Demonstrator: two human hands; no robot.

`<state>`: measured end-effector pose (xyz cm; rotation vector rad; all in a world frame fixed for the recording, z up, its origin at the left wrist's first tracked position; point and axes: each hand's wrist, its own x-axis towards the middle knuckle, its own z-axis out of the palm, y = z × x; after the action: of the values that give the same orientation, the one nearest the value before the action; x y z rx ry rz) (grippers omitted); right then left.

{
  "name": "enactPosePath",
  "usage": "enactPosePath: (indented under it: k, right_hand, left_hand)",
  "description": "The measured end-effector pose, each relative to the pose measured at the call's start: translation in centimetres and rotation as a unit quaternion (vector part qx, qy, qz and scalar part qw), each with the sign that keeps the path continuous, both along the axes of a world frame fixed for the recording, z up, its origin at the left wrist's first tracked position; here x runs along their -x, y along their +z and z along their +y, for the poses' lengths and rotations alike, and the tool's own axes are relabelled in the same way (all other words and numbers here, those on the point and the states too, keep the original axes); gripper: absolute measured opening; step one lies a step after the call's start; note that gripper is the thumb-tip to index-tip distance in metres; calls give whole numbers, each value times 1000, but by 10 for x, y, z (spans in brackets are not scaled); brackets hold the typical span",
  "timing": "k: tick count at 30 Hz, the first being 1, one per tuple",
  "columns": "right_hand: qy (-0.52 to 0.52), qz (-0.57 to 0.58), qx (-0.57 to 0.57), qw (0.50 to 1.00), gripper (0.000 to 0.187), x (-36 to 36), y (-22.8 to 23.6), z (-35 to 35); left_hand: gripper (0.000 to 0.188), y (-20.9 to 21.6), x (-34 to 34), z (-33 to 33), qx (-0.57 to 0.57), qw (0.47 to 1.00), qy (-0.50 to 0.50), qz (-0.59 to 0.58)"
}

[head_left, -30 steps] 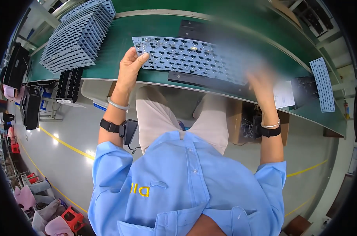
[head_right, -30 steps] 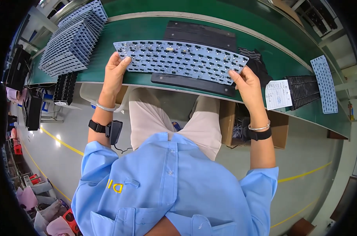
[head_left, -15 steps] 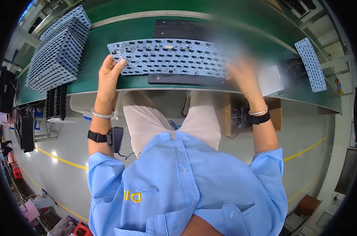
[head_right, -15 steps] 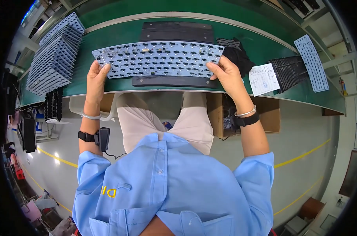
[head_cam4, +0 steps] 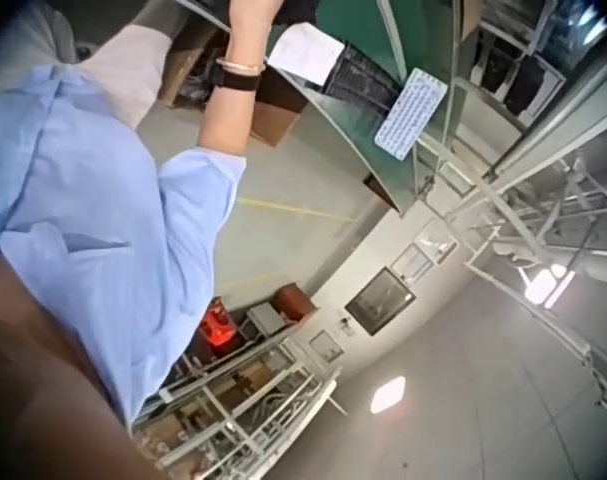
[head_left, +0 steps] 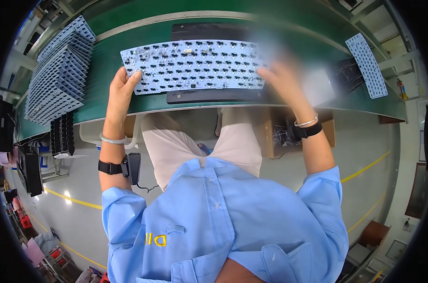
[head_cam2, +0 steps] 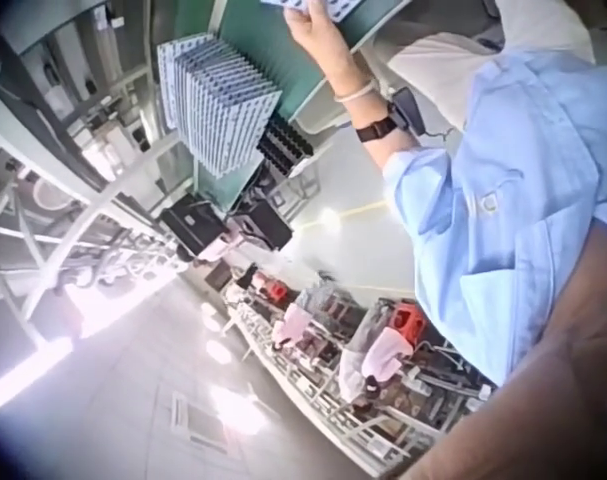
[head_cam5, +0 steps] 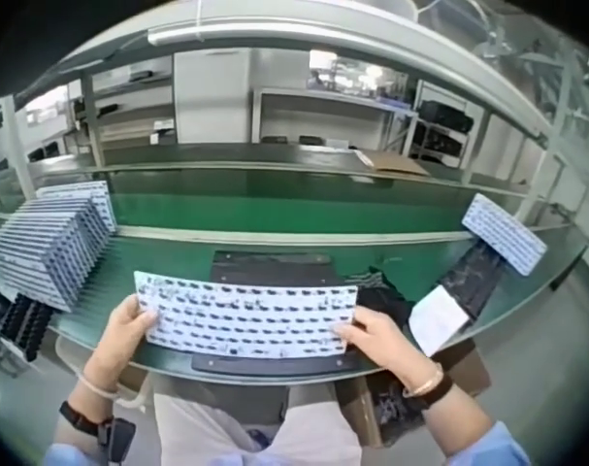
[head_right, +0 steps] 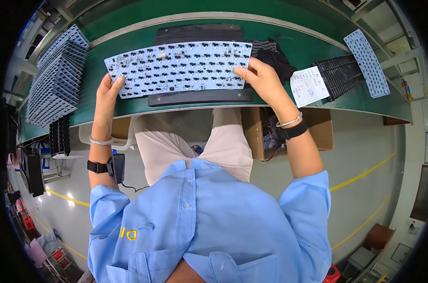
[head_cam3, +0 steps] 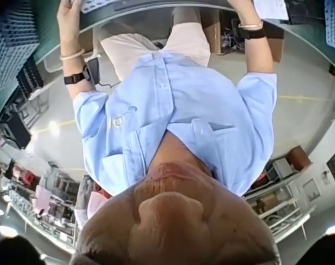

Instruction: The person wipes a black plate with a cloth, places a circuit board onto it, and presses it down before placing the board into a box.

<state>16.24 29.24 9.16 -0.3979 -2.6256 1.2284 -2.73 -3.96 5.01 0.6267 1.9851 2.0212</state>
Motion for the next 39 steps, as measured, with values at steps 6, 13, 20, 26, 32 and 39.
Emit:
enactPosePath:
  k: [6,13,20,26,32,39]
  right_hand:
    - [21,-26,33,999,25,20,-23,15]
    - [-18,4,87,996,24,28,13,5]
    - [-8,166,-193,967,35,10,-3,76]
    - [-107,54,128,984,37,8,21,41]
    - [-27,15,260,965,34,26,23,-5]
    - [-9,116,386,915,27,-3,11,-7]
  left_hand:
    - [29,-2,22,4,193,980,-31,-30]
    - [29,0,22,7,3,993,-26,-117]
    - [25,6,19,-8,-184,972,63,-130]
    - [27,-3,11,-9,-225,964,58,-132]
    - [27,8,-4,17,-225,964,35,-139]
    - [30,11,-21,25,-214,958,12,-188]
